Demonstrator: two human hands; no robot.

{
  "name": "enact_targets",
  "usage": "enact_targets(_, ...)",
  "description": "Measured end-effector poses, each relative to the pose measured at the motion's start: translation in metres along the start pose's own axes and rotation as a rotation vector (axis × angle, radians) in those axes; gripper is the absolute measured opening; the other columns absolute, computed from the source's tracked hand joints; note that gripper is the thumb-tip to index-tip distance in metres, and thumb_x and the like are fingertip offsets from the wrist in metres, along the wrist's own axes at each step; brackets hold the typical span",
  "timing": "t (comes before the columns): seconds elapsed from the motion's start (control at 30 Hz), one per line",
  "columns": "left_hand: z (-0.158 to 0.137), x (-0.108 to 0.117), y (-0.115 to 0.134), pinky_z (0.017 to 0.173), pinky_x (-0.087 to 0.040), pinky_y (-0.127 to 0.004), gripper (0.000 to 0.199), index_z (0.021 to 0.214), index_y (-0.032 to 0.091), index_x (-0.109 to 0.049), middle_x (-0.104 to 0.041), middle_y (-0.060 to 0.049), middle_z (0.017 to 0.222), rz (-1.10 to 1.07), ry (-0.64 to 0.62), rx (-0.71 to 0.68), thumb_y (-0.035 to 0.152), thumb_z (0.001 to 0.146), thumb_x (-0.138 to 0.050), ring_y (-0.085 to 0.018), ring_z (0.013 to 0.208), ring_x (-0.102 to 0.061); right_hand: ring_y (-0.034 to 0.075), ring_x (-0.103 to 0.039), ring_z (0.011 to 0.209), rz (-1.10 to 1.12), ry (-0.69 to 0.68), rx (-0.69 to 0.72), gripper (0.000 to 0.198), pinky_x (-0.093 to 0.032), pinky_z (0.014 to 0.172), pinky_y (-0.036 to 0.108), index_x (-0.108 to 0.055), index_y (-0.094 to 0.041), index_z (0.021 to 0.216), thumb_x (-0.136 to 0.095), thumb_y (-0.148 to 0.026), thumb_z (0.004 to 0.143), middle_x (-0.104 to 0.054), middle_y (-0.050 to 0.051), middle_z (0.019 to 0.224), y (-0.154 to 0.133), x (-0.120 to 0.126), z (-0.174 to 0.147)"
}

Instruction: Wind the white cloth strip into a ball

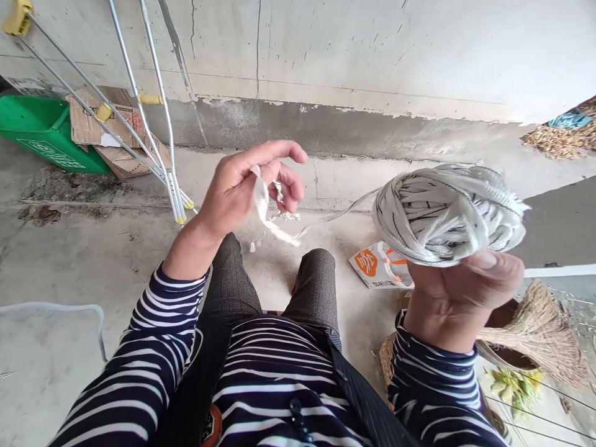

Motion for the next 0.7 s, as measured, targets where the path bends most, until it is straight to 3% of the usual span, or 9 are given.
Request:
enact_targets(0.03,-0.001,-0.001,0.004,0.072,-0.061,-0.034,0.036,0.122,0.017,-0.066,-0.070,-0.002,0.085,-0.025,-0.001,-0.029,0.043,0.106,-0.047,-0.021,0.080,-0.077,0.039,-0.067,0.127,0.014,0.002,0.006,0.069,-0.058,0.100,0.061,-0.067,-0.039,0.129,-0.069,-0.024,0.061,-0.072,0.005,0.130,-0.001,0.001,0.001)
enact_targets(0.1,0.001,-0.001,-0.022,0.074,-0.062,-0.035,0.037,0.123,0.016,-0.065,-0.072,-0.005,0.087,-0.037,-0.001,-0.023,0.043,0.106,-0.047,-0.021,0.079,-0.077,0.039,-0.067,0.126,0.042,-0.010,-0.012,0.070,-0.057,0.100,0.060,-0.066,-0.038,0.129,-0.072,-0.025,0.061,-0.071,0.006,0.130,-0.002,0.002,0.001)
enact_targets(0.2,0.008,-0.010,-0.120,0.079,-0.063,-0.036,0.035,0.128,0.014,-0.064,-0.076,-0.009,0.096,0.129,-0.079,0.169,0.034,0.104,-0.047,-0.022,0.084,-0.077,0.037,-0.066,0.126,0.042,-0.072,-0.079,0.064,-0.057,0.102,0.055,-0.067,-0.035,0.124,-0.077,-0.030,0.061,-0.070,0.006,0.129,0.004,-0.002,0.001)
enact_targets(0.27,0.006,-0.016,-0.185,0.090,-0.061,-0.038,0.035,0.128,0.015,-0.067,-0.077,-0.014,0.116,0.349,-0.117,0.290,0.019,0.097,-0.053,-0.024,0.102,-0.075,0.035,-0.067,0.121,0.029,-0.133,-0.135,0.062,-0.057,0.101,0.051,-0.067,-0.033,0.120,-0.082,-0.033,0.060,-0.070,0.006,0.124,0.014,-0.009,0.000)
enact_targets(0.33,-0.003,-0.025,-0.224,0.108,-0.053,-0.040,0.039,0.122,0.015,-0.070,-0.072,-0.016,0.133,0.524,-0.151,0.344,0.009,0.085,-0.060,-0.028,0.124,-0.068,0.031,-0.070,0.110,0.030,-0.185,-0.199,0.065,-0.059,0.094,0.045,-0.067,-0.031,0.117,-0.087,-0.032,0.056,-0.070,0.005,0.116,0.031,-0.016,-0.001)
enact_targets(0.43,-0.022,-0.046,-0.234,0.111,-0.051,-0.040,0.035,0.115,0.015,-0.073,-0.073,-0.014,0.131,0.504,-0.204,0.367,0.011,0.083,-0.061,-0.030,0.127,-0.066,0.022,-0.069,0.092,0.033,-0.213,-0.327,0.068,-0.058,0.083,0.035,-0.065,-0.028,0.111,-0.092,-0.023,0.049,-0.070,0.001,0.103,0.071,-0.026,-0.007)
enact_targets(0.57,-0.040,-0.074,-0.209,0.086,-0.060,-0.035,0.022,0.098,0.017,-0.075,-0.079,-0.008,0.096,0.244,-0.262,0.350,0.031,0.080,-0.072,-0.030,0.103,-0.072,0.017,-0.065,0.085,0.093,-0.187,-0.599,0.071,-0.055,0.082,0.029,-0.062,-0.024,0.104,-0.092,-0.016,0.040,-0.070,-0.003,0.094,0.129,-0.033,-0.024)
enact_targets(0.7,-0.049,-0.076,-0.199,0.063,-0.056,-0.031,0.025,0.066,0.019,-0.063,-0.067,-0.005,0.064,0.160,-0.155,0.392,0.038,0.073,-0.077,-0.026,0.077,-0.067,0.017,-0.065,0.085,0.138,-0.239,-0.707,0.069,-0.054,0.084,0.029,-0.063,-0.023,0.104,-0.091,-0.014,0.042,-0.070,-0.004,0.092,0.149,-0.039,-0.035)
Point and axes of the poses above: each hand's wrist, its own z-axis towards the middle knuckle, its own x-axis out of the back of the hand, y = z × x, the point moved 7 cm from there along z, towards the middle knuckle
